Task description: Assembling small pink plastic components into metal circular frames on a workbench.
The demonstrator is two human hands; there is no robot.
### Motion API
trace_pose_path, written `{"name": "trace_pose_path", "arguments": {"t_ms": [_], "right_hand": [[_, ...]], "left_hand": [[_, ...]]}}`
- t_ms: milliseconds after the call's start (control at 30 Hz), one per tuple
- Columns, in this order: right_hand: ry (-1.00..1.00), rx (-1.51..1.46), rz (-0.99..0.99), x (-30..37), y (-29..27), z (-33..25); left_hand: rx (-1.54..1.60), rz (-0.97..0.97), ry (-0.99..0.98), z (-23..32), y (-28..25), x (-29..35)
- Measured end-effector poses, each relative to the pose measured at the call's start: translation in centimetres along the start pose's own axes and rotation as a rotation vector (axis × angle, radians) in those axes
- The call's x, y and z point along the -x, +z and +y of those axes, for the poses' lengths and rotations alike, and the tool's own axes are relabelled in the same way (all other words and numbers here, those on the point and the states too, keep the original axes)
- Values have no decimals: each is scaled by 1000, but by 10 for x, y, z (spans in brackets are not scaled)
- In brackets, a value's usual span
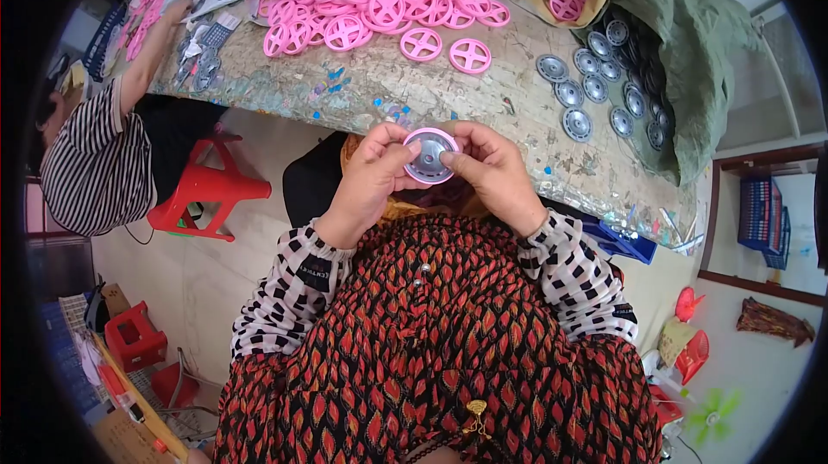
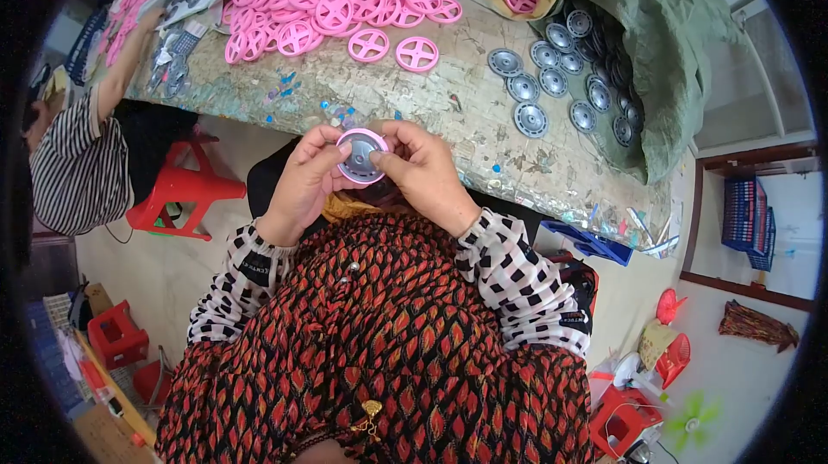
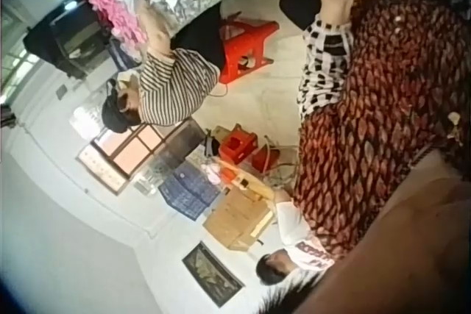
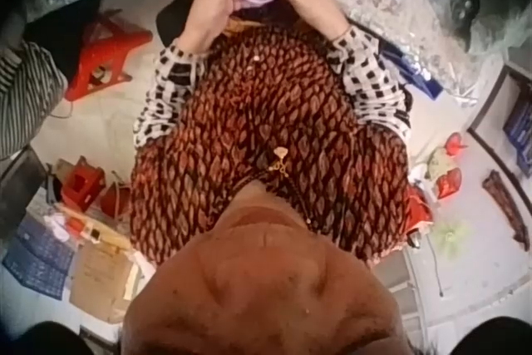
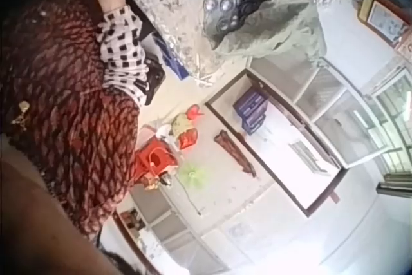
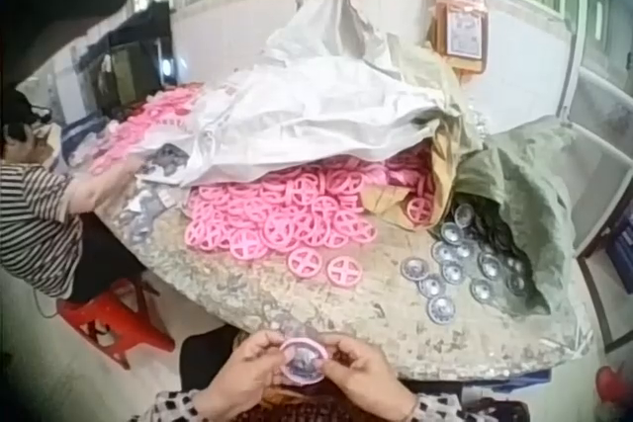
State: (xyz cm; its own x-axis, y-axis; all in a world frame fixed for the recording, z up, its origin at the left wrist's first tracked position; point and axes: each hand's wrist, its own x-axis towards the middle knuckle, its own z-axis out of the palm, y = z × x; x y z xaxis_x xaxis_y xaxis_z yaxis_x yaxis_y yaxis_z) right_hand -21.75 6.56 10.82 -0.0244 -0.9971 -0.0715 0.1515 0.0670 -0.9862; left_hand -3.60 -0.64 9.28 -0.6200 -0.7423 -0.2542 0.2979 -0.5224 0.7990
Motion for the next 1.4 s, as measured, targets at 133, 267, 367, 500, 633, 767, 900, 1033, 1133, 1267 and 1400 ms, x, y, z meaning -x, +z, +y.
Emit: {"name": "trace_pose_path", "arguments": {"t_ms": [133,267,367,500,633,767,900,1033,1133,1267,1400], "right_hand": [[-169,336,-82,-6,-8,6],[-80,153,-61,-2,3,1],[2,53,-25,-1,5,8],[11,61,-8,-2,18,19],[-90,529,-31,-6,8,25],[-290,1078,61,-33,-10,11],[-397,1213,381,-90,-45,19],[-384,1346,387,-117,-63,25],[-453,1204,255,-94,-41,19],[-563,1134,-116,-33,-4,16],[-480,1251,116,-38,-43,-7]], "left_hand": [[-223,-80,21,7,-3,1],[-185,-129,60,8,-1,1],[-176,-147,111,0,-7,-1],[-248,-84,123,-10,-16,4],[-177,45,-112,-16,-16,10],[-565,151,-60,-42,-39,14],[-878,71,54,-46,-60,11],[-622,-6,-91,-28,-51,5],[-316,66,-134,-10,-32,-1],[65,163,-87,-6,-20,-17],[130,173,-96,-8,-22,-24]]}}
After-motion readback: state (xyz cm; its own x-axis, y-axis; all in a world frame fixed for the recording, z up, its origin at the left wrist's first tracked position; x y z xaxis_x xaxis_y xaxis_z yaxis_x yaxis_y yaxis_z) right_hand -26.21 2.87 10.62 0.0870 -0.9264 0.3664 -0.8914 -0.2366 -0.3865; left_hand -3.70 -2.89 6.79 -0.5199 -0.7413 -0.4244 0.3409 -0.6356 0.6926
